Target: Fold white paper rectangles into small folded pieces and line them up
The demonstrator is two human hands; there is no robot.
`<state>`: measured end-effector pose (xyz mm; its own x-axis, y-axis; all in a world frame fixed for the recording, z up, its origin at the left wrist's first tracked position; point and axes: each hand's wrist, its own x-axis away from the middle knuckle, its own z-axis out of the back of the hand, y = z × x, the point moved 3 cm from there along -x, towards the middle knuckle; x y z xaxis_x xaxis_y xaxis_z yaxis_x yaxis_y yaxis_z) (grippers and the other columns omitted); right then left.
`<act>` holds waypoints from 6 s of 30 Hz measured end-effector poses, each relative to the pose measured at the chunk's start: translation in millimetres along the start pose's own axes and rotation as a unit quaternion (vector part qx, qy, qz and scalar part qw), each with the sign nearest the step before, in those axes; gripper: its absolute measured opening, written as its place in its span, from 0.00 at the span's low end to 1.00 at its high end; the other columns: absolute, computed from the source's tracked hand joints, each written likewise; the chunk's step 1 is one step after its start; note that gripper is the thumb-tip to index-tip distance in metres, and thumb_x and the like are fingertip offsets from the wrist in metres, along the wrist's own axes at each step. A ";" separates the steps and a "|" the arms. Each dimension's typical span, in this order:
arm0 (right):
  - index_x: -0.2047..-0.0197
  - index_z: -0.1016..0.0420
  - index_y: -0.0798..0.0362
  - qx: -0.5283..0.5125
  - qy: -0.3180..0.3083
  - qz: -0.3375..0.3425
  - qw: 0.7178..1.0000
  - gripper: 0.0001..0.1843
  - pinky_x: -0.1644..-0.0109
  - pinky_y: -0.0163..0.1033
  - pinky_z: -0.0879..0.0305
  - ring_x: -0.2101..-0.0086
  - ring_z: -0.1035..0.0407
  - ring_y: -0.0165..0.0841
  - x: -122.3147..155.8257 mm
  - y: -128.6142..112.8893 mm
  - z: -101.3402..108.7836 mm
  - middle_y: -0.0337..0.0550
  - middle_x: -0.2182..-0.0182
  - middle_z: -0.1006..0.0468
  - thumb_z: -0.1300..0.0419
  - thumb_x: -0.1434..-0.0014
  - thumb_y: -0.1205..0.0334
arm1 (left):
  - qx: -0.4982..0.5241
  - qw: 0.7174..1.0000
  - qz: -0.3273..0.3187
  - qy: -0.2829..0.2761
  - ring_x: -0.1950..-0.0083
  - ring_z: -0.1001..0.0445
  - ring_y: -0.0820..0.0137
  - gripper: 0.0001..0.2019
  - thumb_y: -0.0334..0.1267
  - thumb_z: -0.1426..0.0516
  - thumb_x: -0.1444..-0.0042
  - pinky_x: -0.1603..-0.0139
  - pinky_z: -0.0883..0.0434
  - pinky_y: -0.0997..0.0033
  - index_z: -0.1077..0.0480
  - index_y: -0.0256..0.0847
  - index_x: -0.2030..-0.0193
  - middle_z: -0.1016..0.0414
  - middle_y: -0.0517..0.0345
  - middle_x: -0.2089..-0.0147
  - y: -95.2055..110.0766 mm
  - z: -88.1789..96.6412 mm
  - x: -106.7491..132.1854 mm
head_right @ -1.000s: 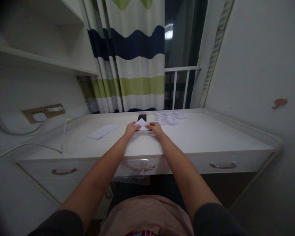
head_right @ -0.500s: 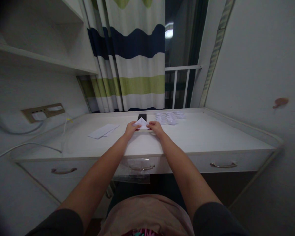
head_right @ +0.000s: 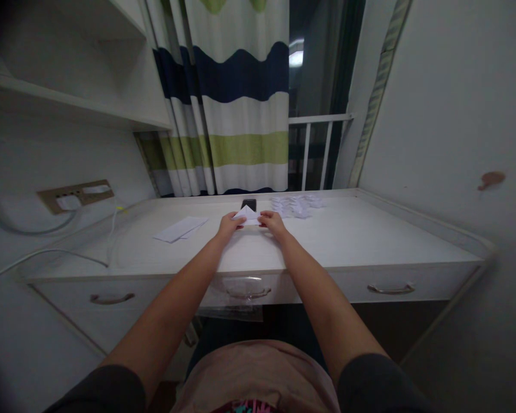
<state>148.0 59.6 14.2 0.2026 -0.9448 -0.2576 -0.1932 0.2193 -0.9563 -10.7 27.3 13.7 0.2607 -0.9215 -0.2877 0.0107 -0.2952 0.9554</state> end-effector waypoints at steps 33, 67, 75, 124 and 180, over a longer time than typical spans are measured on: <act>0.72 0.28 0.54 0.044 -0.006 0.017 0.999 0.10 0.72 0.32 0.39 0.76 0.35 0.27 -4.7 6.0 2.7 0.36 0.78 0.27 0.37 0.63 0.64 | 0.110 0.985 0.082 -0.107 0.68 0.27 0.73 0.06 0.31 0.37 0.56 0.64 0.27 0.71 0.27 0.31 0.70 0.24 0.52 0.68 0.2 -12.3 2.9; 0.51 0.34 0.48 0.015 0.008 0.032 0.999 0.30 0.73 0.32 0.34 0.76 0.31 0.28 -1.3 5.0 2.5 0.32 0.77 0.29 0.35 0.61 0.62 | 0.103 0.988 0.073 -0.093 0.70 0.25 0.74 0.23 0.36 0.44 0.47 0.68 0.28 0.73 0.37 0.44 0.43 0.26 0.51 0.55 2.5 -7.4 5.8; 0.63 0.29 0.51 0.012 -0.028 0.022 0.999 0.12 0.71 0.32 0.32 0.75 0.30 0.27 2.9 -0.2 -0.4 0.35 0.75 0.26 0.39 0.55 0.63 | 0.080 0.992 0.071 -0.068 0.71 0.26 0.74 0.10 0.34 0.47 0.46 0.68 0.28 0.73 0.29 0.38 0.58 0.26 0.51 0.60 2.0 -5.5 3.3; 0.69 0.23 0.53 0.009 0.000 0.044 0.999 0.13 0.67 0.35 0.33 0.70 0.31 0.30 -7.2 6.8 5.4 0.40 0.72 0.23 0.32 0.61 0.58 | -0.014 0.999 0.023 -0.043 0.64 0.25 0.70 0.13 0.30 0.41 0.58 0.65 0.32 0.73 0.26 0.38 0.61 0.24 0.52 0.61 4.3 -1.4 3.1; 0.76 0.25 0.55 0.077 0.025 0.074 0.994 0.20 0.71 0.35 0.42 0.77 0.37 0.28 -8.2 2.8 7.2 0.39 0.81 0.28 0.35 0.65 0.45 | -0.028 0.998 -0.004 -0.051 0.61 0.29 0.70 0.12 0.40 0.37 0.59 0.62 0.34 0.73 0.23 0.38 0.66 0.23 0.52 0.62 0.4 -1.5 -2.6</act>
<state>152.7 69.7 12.7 0.1337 -0.9094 -0.3938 -0.0674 0.3881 -0.9192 -9.9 29.9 15.0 0.1602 -0.9408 -0.2988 0.0679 -0.2915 0.9541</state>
